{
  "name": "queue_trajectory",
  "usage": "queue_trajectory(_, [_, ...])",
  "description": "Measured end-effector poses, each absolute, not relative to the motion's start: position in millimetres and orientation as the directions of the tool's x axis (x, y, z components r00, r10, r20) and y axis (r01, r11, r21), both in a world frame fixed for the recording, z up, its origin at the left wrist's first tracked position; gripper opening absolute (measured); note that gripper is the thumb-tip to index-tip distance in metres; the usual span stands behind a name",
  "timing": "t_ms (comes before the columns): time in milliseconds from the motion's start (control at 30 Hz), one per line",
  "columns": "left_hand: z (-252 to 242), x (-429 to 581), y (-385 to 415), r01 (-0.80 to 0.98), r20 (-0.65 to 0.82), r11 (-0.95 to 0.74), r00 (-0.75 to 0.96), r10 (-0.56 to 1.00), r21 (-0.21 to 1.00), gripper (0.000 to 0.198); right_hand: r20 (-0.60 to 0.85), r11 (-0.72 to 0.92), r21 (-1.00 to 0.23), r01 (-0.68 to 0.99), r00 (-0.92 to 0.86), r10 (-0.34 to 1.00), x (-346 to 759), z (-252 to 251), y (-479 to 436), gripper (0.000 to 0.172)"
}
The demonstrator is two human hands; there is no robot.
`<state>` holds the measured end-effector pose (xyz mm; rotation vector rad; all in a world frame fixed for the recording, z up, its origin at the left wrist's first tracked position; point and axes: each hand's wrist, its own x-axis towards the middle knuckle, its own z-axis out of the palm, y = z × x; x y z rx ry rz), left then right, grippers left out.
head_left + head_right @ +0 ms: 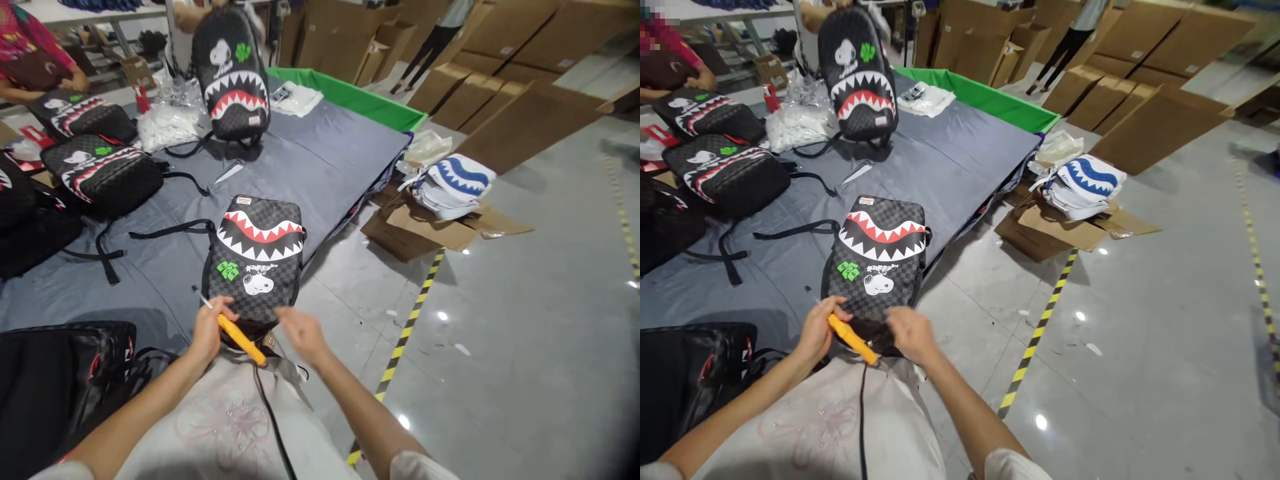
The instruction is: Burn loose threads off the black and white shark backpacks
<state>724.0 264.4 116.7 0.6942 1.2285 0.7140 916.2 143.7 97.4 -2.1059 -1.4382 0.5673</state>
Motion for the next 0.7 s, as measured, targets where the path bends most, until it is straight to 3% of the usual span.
queue_trajectory(67, [105.4,701.2,276.0,-0.141,-0.648,0.644,0.019,0.761,0.752,0.017,-0.047,-0.425,-0.578,0.697,0.492,0.869,958.0,84.8,156.1,0.04])
queue_trajectory(167, [82.5,671.5,283.5,-0.149,-0.779,0.765,-0.101,0.619,0.627,0.018,-0.08,-0.497,-0.516,0.697,0.539,0.839,1004.8,65.2,185.7,0.031])
queue_trajectory(233, [68.8,665.1,278.4,-0.154,-0.855,0.841,-0.097,0.51,0.519,0.021,-0.11,-0.484,-0.49,0.725,0.5,0.859,1016.6,56.4,204.5,0.025])
queue_trajectory(367, [53.6,676.1,259.9,-0.161,-0.919,0.914,0.072,0.387,0.372,0.018,-0.136,-0.445,-0.429,0.786,0.431,0.892,1021.6,52.9,224.3,0.023])
queue_trajectory(467, [47.7,687.0,251.2,-0.156,-0.919,0.927,0.156,0.363,0.34,0.013,-0.152,-0.422,-0.37,0.828,0.394,0.907,1030.1,57.3,225.3,0.024])
queue_trajectory(600, [35.9,696.7,250.0,-0.137,-0.927,0.934,0.139,0.348,0.33,0.011,-0.137,-0.363,-0.293,0.885,0.336,0.932,1025.9,68.4,198.8,0.026])
queue_trajectory(700, [29.2,701.9,252.8,-0.155,-0.918,0.914,0.075,0.388,0.374,0.019,-0.19,-0.212,-0.32,0.923,0.157,0.969,990.1,82.3,163.6,0.03])
